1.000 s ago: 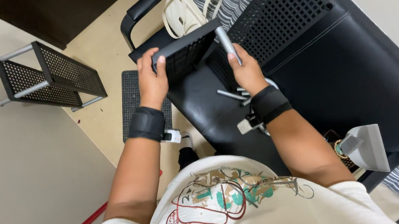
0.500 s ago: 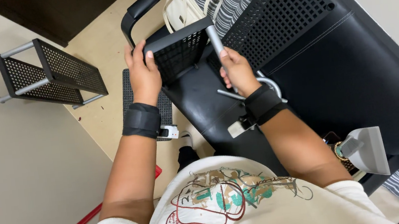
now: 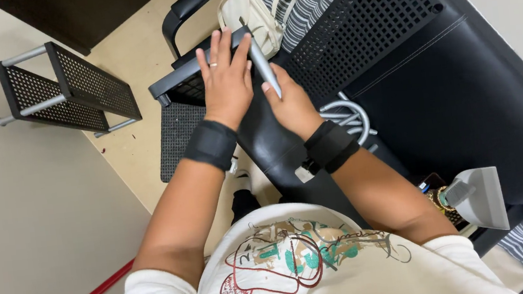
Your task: The person assembles a black plastic shoe rack by inserting metal poles into the perforated panels. They repeatedly connect and disconnect components, moving parts between a black sofa and the floor. The process involves handling multiple panels and poles, with the final assembled unit placed upright near a doorway.
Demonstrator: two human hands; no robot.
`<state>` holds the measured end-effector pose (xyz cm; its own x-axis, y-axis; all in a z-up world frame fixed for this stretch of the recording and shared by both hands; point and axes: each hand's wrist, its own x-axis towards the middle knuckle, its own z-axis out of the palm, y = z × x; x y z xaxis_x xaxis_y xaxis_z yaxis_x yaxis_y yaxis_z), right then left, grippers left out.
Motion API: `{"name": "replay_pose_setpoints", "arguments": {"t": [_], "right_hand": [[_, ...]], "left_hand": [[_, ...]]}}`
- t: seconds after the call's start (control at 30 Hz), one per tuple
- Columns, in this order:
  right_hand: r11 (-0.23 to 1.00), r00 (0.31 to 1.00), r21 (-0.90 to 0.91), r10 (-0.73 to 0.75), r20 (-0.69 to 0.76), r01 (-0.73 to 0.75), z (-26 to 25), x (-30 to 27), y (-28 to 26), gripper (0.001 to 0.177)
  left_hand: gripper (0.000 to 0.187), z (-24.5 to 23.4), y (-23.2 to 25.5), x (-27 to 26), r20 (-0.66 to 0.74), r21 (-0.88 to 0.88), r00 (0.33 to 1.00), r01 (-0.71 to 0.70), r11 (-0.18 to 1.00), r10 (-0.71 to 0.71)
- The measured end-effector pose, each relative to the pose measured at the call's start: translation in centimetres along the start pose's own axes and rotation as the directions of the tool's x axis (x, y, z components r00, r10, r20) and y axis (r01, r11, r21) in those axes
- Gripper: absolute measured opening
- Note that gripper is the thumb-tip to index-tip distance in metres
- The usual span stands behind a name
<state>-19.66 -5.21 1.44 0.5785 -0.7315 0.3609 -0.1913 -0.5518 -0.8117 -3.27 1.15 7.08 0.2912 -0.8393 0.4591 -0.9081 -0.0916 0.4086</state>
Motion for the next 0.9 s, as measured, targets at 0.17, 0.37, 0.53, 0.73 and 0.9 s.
{"name": "replay_pose_setpoints", "arguments": {"t": [0.17, 0.37, 0.53, 0.73, 0.9], "right_hand": [[0.981, 0.978, -0.004, 0.196, 0.073, -0.196, -0.1, 0.7, -2.8, 0.047], [0.957, 0.950, 0.016, 0.284, 0.128, -0.289, 1.0, 1.0, -0.3, 0.043], [0.896, 0.907, 0.179, 0.374, 0.192, -0.407, 0.7, 1.8, -1.8, 0.042], [0.545, 0.728, 0.482, 0.518, 0.450, -0.686, 0.3, 2.6, -2.0, 0.042], [0.566, 0.743, 0.482, 0.517, 0.425, -0.669, 0.8, 2.4, -1.4, 0.042]], "left_hand": [[0.081, -0.3, -0.4, 0.5, 0.098, 0.109, 0.994, 0.035, 0.993, -0.045], [0.096, 0.3, -1.2, 0.5, 0.161, 0.161, 0.984, 0.053, 0.985, -0.080], [0.101, 0.4, -1.5, 0.9, 0.190, 0.170, 0.976, 0.074, 0.983, -0.106], [0.103, 0.5, -2.0, 1.5, 0.220, 0.178, 0.970, 0.062, 0.982, -0.101], [0.099, 0.8, -2.1, 1.8, 0.220, 0.183, 0.970, 0.060, 0.981, -0.101]]}}
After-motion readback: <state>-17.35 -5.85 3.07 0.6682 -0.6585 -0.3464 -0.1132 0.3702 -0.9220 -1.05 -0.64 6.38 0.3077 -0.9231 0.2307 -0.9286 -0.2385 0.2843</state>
